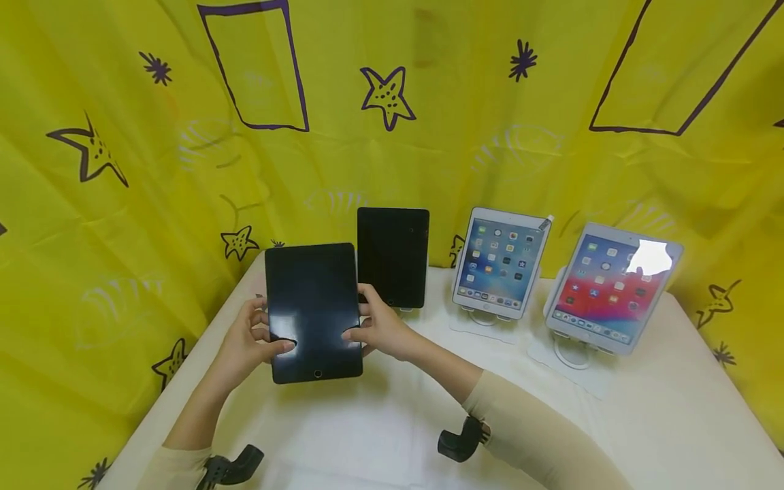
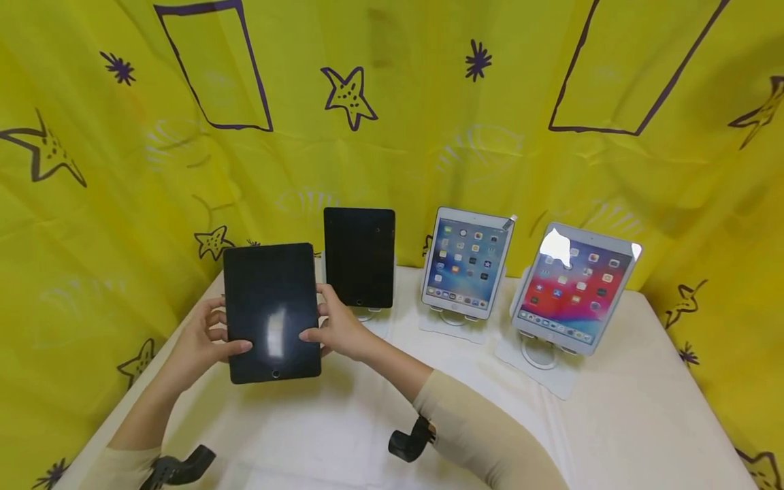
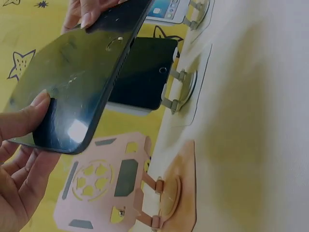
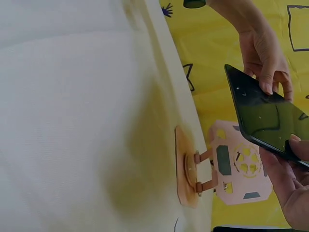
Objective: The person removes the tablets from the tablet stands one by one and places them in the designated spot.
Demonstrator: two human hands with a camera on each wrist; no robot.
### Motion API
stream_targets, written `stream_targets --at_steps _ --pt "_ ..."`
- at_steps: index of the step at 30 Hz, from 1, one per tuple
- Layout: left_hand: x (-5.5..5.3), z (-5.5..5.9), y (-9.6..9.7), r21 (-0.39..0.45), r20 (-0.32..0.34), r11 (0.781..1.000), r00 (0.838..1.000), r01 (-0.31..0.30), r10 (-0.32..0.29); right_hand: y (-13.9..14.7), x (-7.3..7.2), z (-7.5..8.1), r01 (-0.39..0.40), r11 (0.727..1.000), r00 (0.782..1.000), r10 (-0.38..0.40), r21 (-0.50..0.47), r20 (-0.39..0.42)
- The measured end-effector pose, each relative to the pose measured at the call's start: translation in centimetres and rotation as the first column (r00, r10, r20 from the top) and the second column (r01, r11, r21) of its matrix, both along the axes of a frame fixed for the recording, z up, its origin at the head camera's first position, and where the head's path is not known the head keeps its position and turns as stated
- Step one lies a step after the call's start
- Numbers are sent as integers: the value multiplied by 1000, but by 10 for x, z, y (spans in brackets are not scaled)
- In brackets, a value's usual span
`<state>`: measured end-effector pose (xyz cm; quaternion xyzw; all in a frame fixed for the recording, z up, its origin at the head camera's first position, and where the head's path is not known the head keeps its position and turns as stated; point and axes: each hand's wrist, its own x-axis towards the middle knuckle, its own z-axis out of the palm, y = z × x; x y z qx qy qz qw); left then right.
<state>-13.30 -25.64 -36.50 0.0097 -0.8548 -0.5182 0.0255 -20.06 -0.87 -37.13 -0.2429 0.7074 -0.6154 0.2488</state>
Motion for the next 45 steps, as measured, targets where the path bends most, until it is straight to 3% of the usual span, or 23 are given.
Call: stream_targets --at_steps 6,16,22,28,37,45 --pt "2 -2 7 66 29 994 995 88 -90 11 6 -5 44 999 994 -43 -5 104" --pt "-2 -14 20 99 70 977 978 191 -198 27 16 -17 126 991 976 -130 37 174" --pt "-1 -24 28 155 132 963 962 220 -240 35 23 -26 156 985 963 -168 76 210" --pt "1 -36 33 151 178 960 949 235 -260 41 32 -35 159 979 956 -184 127 229" --pt "9 -50 34 181 203 941 925 287 -321 46 43 -49 137 986 945 -157 91 287" --pt "12 -62 33 230 264 936 909 266 -323 47 48 -55 116 988 940 -142 102 310"
